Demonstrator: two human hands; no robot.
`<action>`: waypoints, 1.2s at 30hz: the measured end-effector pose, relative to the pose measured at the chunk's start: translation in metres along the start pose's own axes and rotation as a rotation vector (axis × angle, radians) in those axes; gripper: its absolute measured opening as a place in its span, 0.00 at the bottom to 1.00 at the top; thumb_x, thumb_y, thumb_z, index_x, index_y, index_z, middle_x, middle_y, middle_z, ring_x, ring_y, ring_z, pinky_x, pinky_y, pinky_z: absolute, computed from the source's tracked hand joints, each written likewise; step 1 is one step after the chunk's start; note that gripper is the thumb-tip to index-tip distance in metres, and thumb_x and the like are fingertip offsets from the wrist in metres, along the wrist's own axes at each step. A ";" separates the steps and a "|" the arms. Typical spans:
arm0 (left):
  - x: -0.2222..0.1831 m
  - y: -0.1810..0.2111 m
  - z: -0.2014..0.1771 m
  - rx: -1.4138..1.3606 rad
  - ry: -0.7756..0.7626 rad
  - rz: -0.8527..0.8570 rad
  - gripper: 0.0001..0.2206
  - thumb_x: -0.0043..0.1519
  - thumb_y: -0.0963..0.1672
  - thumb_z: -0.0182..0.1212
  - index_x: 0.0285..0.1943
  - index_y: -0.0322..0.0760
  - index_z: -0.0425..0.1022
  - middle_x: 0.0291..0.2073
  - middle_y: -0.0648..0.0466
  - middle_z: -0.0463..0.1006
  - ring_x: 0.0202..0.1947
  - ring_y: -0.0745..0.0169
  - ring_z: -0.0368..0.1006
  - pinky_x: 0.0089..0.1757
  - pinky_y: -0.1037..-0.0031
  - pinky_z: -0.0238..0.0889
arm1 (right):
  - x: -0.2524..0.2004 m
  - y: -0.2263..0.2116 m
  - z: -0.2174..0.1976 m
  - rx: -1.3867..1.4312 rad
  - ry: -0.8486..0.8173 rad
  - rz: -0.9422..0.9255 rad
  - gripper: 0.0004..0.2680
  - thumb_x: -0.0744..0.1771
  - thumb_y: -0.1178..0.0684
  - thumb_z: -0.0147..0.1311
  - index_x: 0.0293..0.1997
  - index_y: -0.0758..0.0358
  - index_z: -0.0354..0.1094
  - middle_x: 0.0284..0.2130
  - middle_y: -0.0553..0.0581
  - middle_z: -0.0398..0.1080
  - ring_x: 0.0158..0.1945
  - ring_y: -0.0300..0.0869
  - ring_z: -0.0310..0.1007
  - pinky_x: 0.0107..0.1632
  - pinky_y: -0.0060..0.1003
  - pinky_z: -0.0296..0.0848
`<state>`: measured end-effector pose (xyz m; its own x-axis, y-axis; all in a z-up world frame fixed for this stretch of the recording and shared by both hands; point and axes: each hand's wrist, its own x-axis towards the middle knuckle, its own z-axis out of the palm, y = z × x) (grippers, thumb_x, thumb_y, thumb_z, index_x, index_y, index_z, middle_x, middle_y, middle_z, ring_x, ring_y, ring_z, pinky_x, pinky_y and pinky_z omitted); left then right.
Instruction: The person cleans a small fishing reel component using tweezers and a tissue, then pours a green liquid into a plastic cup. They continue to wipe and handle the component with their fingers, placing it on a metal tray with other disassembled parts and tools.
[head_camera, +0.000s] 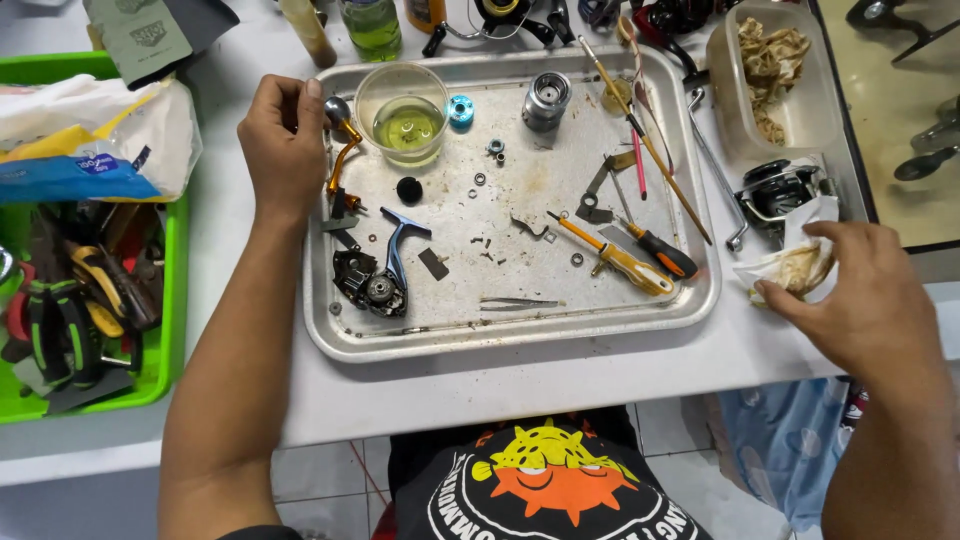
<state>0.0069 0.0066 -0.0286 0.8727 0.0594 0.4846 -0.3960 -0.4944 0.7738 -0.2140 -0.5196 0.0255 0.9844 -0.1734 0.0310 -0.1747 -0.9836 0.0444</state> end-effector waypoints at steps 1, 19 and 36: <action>0.000 -0.002 0.001 0.001 0.004 -0.007 0.12 0.76 0.45 0.57 0.40 0.36 0.70 0.29 0.56 0.73 0.29 0.66 0.67 0.32 0.73 0.61 | -0.001 -0.009 -0.001 0.062 -0.031 0.050 0.27 0.60 0.40 0.67 0.65 0.59 0.69 0.57 0.65 0.68 0.60 0.56 0.68 0.56 0.53 0.68; 0.000 -0.001 0.000 0.014 0.004 -0.025 0.10 0.75 0.45 0.58 0.41 0.36 0.71 0.30 0.55 0.75 0.30 0.66 0.67 0.34 0.72 0.62 | 0.040 0.029 -0.020 0.202 0.236 -0.092 0.15 0.71 0.70 0.60 0.67 0.82 0.67 0.56 0.79 0.65 0.40 0.61 0.73 0.35 0.45 0.77; -0.001 0.009 0.000 0.067 -0.010 -0.027 0.09 0.74 0.44 0.59 0.41 0.34 0.72 0.28 0.55 0.74 0.29 0.67 0.66 0.32 0.72 0.62 | 0.179 -0.081 -0.021 0.145 0.071 -0.237 0.15 0.69 0.52 0.59 0.63 0.64 0.70 0.56 0.68 0.72 0.54 0.59 0.71 0.56 0.56 0.67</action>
<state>0.0020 0.0023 -0.0216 0.8859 0.0652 0.4593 -0.3522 -0.5498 0.7574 -0.0238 -0.4700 0.0487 0.9924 0.0611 0.1068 0.0703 -0.9939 -0.0848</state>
